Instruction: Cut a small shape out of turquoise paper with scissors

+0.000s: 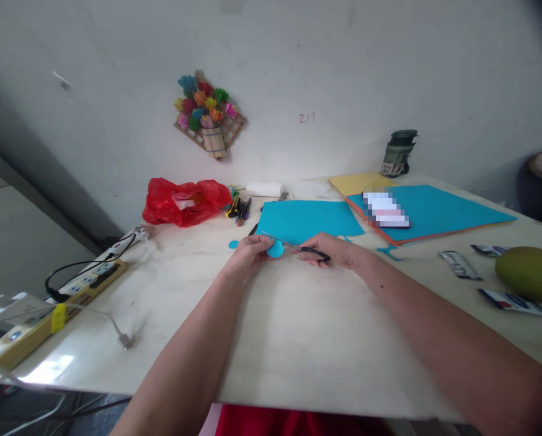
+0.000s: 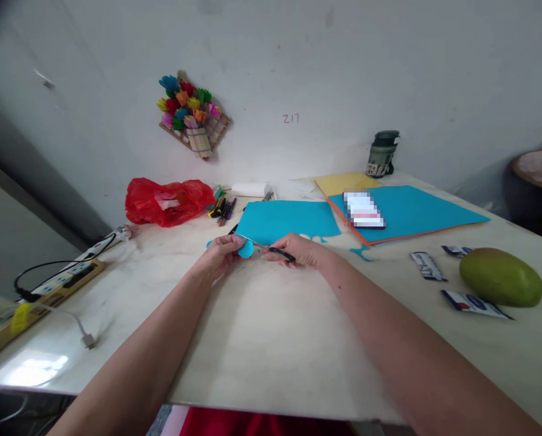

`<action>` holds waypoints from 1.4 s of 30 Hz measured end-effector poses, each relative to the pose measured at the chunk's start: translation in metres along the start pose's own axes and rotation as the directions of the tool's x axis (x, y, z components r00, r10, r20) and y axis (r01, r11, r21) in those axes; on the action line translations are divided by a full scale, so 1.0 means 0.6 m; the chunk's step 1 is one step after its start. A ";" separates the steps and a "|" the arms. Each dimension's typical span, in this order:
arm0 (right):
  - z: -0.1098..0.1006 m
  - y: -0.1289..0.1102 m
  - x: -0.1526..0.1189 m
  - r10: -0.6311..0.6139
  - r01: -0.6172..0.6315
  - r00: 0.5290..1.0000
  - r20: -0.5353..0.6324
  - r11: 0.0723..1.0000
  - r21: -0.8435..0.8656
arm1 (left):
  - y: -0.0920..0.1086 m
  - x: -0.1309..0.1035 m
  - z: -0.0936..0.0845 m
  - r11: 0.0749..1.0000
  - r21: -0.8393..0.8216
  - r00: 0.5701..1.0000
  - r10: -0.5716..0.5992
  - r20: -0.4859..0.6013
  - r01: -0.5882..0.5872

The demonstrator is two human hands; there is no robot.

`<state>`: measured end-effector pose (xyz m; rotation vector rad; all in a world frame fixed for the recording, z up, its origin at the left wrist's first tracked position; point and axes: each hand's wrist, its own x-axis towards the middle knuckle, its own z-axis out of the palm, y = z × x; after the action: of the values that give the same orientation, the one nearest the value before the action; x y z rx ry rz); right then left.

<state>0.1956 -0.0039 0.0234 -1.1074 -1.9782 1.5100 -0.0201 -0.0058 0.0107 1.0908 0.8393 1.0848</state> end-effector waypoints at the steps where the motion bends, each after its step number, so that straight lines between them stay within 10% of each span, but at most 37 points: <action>1: 0.000 0.000 0.000 -0.003 0.003 1.000 0.004 1.000 -0.002 | 0.000 0.000 0.000 1.000 -0.001 1.000 -0.002 -0.006 0.002; 42: 0.002 0.008 0.004 -0.010 0.010 1.000 -0.016 1.000 0.026 | -0.005 0.003 0.007 0.999 -0.024 0.998 -0.034 -0.057 0.033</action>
<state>0.1949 -0.0022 0.0185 -1.0941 -1.9457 1.5131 -0.0150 -0.0056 0.0092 1.0270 0.8855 1.0996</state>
